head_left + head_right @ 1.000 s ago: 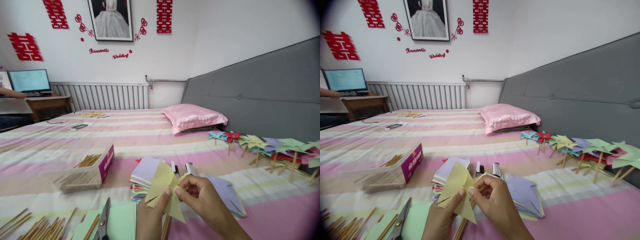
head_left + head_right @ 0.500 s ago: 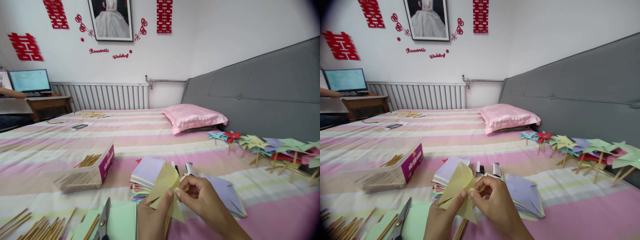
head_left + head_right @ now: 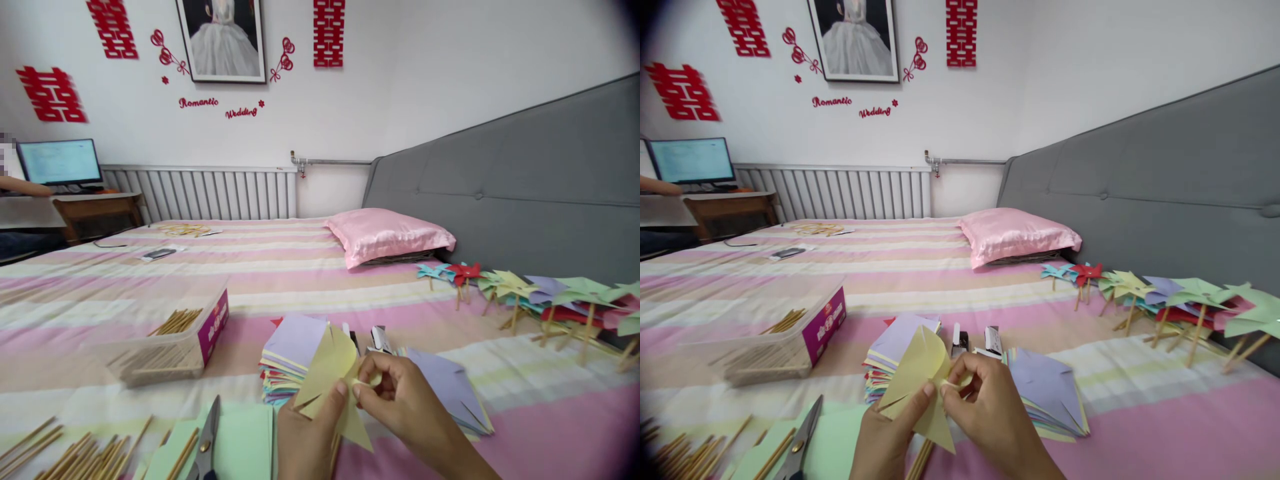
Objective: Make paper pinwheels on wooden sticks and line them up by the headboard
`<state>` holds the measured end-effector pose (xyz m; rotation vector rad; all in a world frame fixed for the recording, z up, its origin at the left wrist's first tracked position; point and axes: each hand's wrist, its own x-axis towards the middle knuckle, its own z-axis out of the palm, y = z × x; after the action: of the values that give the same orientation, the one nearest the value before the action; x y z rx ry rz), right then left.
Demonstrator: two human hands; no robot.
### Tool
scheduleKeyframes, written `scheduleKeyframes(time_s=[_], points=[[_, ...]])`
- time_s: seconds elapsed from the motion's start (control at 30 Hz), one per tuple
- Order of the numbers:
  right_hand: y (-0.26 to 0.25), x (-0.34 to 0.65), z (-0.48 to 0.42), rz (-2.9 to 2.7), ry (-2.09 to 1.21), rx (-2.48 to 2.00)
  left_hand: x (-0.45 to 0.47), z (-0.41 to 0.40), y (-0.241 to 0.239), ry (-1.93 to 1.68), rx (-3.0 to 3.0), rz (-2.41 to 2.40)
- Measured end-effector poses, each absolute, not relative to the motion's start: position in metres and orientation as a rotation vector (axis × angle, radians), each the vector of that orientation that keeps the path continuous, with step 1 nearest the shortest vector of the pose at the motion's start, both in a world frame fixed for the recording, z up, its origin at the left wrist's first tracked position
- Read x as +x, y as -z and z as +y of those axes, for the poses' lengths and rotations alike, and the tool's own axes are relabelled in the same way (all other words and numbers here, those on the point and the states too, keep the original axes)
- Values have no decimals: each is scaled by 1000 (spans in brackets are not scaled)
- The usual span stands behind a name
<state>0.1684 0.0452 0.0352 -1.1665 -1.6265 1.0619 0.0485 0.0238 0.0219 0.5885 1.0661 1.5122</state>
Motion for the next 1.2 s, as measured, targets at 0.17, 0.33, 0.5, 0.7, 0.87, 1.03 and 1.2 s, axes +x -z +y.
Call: scheduleKeyframes(time_s=[0.17, 0.33, 0.5, 0.7, 0.87, 1.03, 1.2], points=[[-36, 168, 44, -1619, -1076, -1155, 47, 25, -18, -1510, 606, 1098], [-39, 165, 42, -1580, -1078, -1159, 46, 25, -19, -1512, 587, 1092], [-42, 163, 40, -1415, -1133, -1047, 49, 24, -25, -1485, 453, 967], [-48, 163, 37, -1358, -1132, -1076, 53, 23, -25, -1437, 424, 874], [-49, 164, 37, -1357, -1133, -1119, 52, 24, -20, -1419, 498, 850], [-47, 165, 38, -1323, -1174, -1111, 52, 28, -9, -1448, 562, 881], [-44, 175, 44, -1251, -1341, -1070, 49, 24, -19, -1368, 566, 782]])
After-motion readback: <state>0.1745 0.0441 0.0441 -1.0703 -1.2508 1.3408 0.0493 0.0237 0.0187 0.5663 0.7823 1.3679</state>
